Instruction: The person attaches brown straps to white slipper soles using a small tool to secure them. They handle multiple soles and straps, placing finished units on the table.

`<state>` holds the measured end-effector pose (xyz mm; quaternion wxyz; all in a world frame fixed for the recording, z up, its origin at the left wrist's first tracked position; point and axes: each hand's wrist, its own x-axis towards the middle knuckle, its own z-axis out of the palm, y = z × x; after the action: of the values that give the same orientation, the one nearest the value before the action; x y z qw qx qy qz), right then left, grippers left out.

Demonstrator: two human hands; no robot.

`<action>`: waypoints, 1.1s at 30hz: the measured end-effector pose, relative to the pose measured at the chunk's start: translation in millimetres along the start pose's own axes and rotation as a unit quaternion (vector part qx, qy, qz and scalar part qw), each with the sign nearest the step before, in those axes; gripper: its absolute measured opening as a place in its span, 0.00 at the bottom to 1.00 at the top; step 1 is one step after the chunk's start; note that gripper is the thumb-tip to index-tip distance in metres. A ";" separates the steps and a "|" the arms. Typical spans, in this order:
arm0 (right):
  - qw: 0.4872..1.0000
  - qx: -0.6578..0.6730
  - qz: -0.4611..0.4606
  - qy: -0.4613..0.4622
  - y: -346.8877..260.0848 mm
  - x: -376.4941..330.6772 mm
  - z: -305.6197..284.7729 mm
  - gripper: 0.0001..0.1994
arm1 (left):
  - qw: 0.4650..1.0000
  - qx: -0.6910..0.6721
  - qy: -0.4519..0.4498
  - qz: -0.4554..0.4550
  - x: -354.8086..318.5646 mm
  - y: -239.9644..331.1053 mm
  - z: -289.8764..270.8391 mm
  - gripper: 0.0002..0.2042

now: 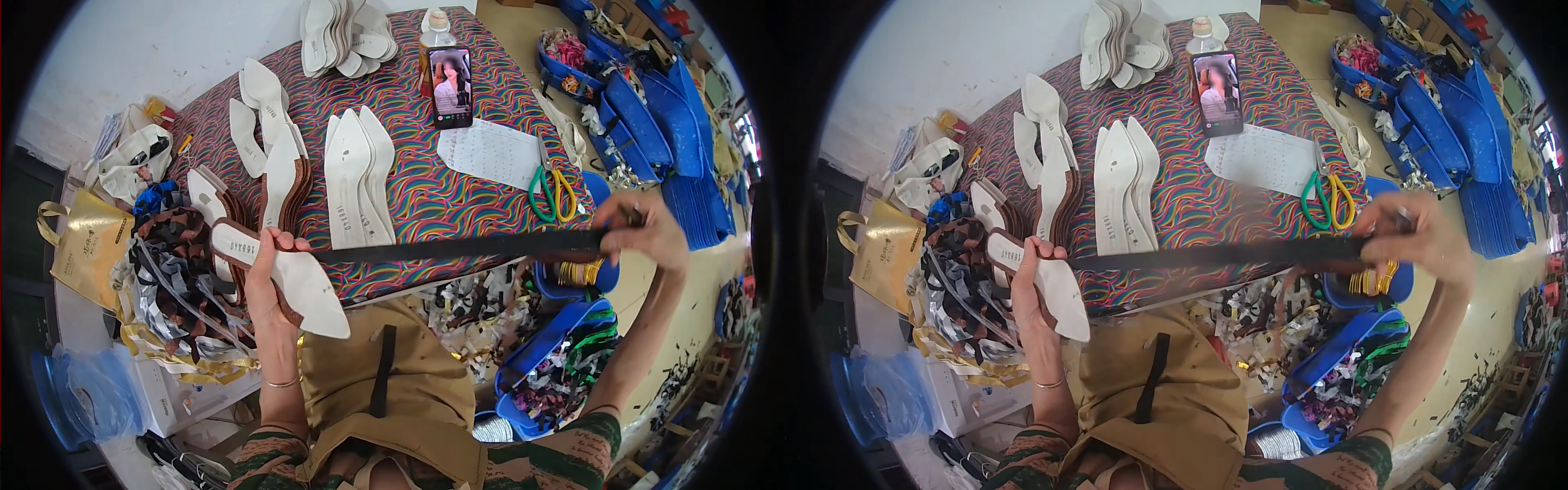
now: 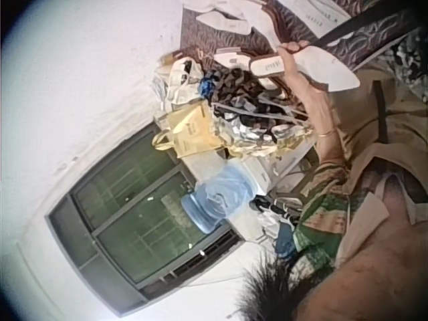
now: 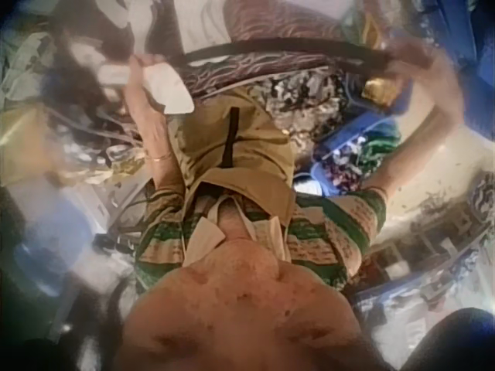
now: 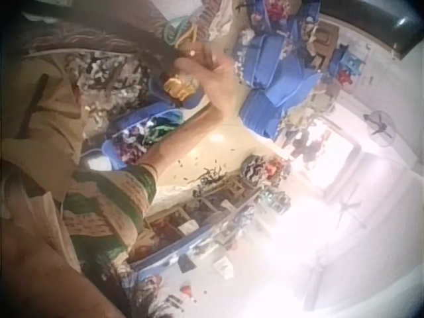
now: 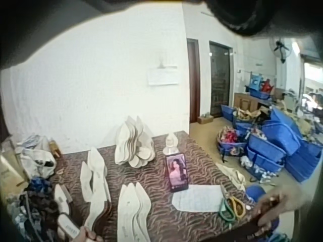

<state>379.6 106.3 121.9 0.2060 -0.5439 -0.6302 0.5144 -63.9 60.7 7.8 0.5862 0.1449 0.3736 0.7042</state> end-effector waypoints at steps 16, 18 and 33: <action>0.938 0.336 -0.088 0.022 15.2 85.6 234.2 0.15 | 0.974 -0.188 -0.061 -0.106 3.3 -39.8 18.2 0.05; 0.875 0.482 -0.011 -0.054 15.0 72.5 268.3 0.14 | 0.987 -0.121 -0.047 -0.093 8.8 -35.1 10.5 0.05; 0.804 0.588 -0.086 -0.018 2.2 72.4 298.1 0.10 | 0.987 -0.118 -0.068 -0.080 -17.1 -32.4 29.4 0.06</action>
<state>113.0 44.6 -16.7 0.5180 -0.2531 -0.2547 0.7764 -17.1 56.3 9.2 0.6778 0.0914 0.2576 0.6825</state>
